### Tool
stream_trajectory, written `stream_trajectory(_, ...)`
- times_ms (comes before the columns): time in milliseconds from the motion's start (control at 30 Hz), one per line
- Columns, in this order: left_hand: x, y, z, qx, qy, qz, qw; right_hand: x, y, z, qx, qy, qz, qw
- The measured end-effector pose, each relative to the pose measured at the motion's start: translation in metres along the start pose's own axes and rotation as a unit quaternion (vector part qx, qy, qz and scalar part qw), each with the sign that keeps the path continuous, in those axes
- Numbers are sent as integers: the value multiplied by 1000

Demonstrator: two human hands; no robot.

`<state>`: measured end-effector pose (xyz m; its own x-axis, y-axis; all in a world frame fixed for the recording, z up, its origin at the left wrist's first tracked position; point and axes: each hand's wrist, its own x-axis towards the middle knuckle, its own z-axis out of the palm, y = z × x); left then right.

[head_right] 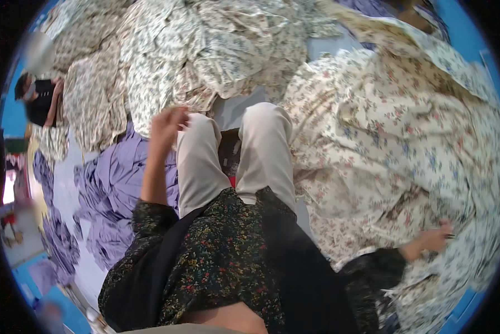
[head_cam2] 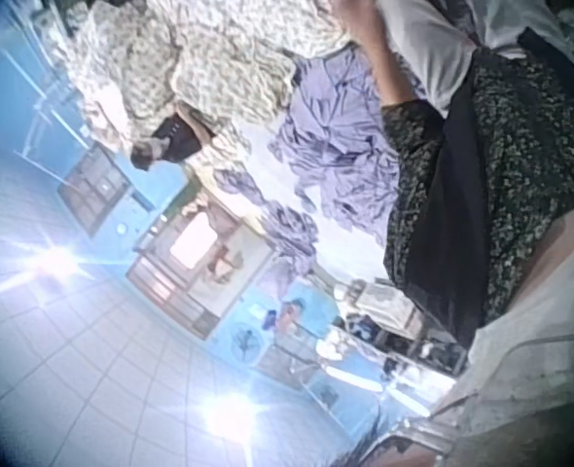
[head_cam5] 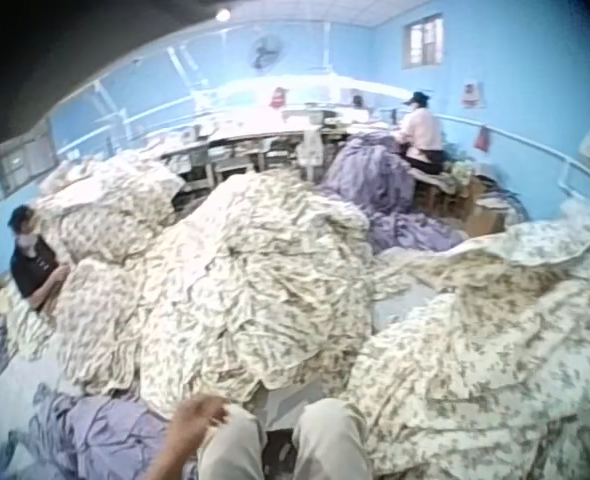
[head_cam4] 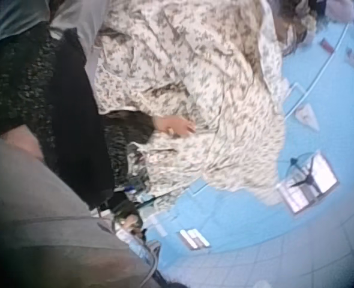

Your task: Trimming threads and inspecting labels on floral and purple fabric in a workshop.

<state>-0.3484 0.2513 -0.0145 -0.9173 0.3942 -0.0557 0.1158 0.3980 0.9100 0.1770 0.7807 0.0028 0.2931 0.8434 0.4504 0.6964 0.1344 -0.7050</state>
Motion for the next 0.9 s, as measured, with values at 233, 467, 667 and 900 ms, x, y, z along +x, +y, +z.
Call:
stream_trajectory(233,37,5,97,-31,-149,237,960,-251,-224,172,346,-378,-26,858)
stream_trajectory(467,114,2,104,-120,63,270,953,-381,-434,393,295,-655,-124,684)
stream_trajectory(667,147,-11,55,-164,234,205,936,-608,-484,550,201,-793,72,570)
stream_trajectory(900,159,-38,23,-264,272,8,926,-667,-536,499,343,-796,219,449)
